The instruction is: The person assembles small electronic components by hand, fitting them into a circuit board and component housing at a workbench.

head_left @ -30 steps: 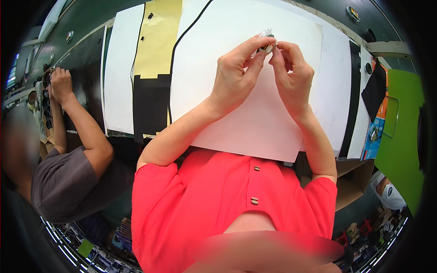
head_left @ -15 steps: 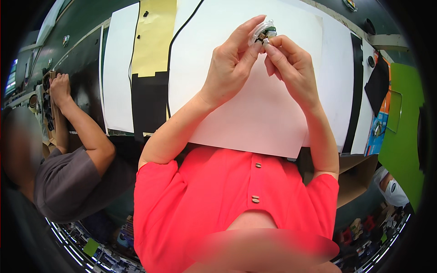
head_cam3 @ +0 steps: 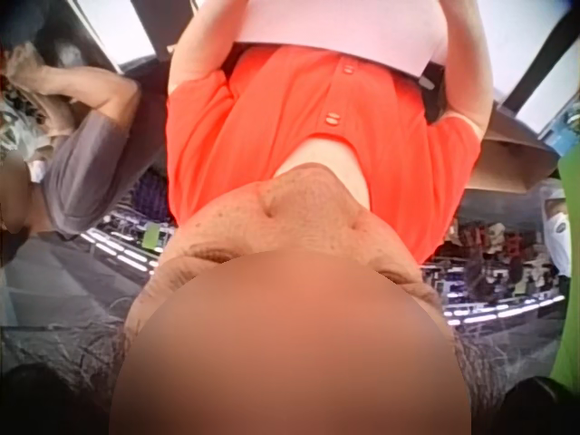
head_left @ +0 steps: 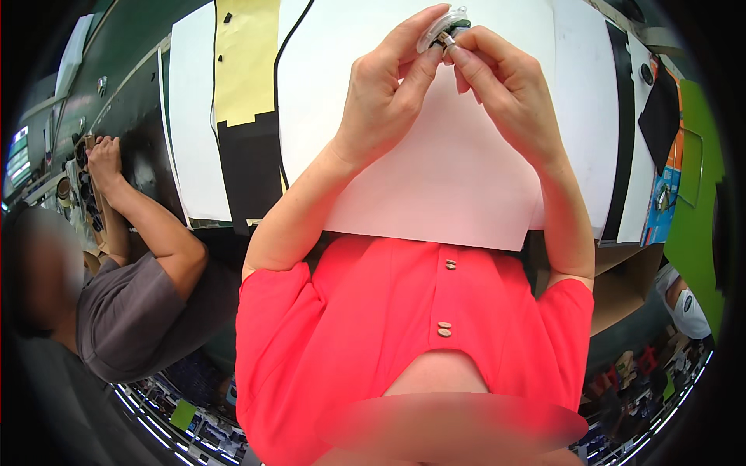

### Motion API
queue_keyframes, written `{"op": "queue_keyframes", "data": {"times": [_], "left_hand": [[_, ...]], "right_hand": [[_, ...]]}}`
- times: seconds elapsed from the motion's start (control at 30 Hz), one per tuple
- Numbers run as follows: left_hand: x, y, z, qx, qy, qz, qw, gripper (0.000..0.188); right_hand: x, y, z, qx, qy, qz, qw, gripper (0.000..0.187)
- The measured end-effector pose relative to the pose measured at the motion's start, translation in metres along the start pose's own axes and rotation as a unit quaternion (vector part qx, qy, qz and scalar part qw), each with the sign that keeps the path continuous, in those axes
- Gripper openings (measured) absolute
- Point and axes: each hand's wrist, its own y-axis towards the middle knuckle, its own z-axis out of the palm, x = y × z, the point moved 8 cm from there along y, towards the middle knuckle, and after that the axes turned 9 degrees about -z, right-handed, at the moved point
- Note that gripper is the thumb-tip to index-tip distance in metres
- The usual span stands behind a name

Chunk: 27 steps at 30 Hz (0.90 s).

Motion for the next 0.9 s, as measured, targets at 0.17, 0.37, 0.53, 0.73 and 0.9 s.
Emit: {"op": "queue_keyframes", "data": {"times": [0.17, 0.37, 0.53, 0.73, 0.9], "left_hand": [[-0.006, 0.000, 0.001, -0.007, 0.020, 0.001, 1.000, 0.048], [-0.010, 0.000, 0.001, -0.024, 0.017, 0.007, 1.000, 0.048], [-0.011, 0.000, 0.001, -0.022, 0.031, 0.015, 0.999, 0.048], [-0.024, -0.003, 0.005, -0.024, 0.102, 0.078, 0.991, 0.050], [-0.022, 0.000, 0.001, -0.062, 0.104, 0.156, 0.980, 0.038]], "right_hand": [[0.004, -0.002, -0.002, -0.015, -0.058, -0.026, 0.998, 0.012], [0.012, -0.001, 0.000, -0.001, -0.079, -0.036, 0.996, 0.012], [0.006, -0.001, -0.001, 0.003, -0.062, -0.018, 0.998, 0.012], [0.004, -0.004, -0.002, -0.003, -0.044, -0.008, 0.999, 0.013], [-0.001, -0.006, -0.003, -0.019, -0.019, 0.000, 1.000, 0.012]]}}
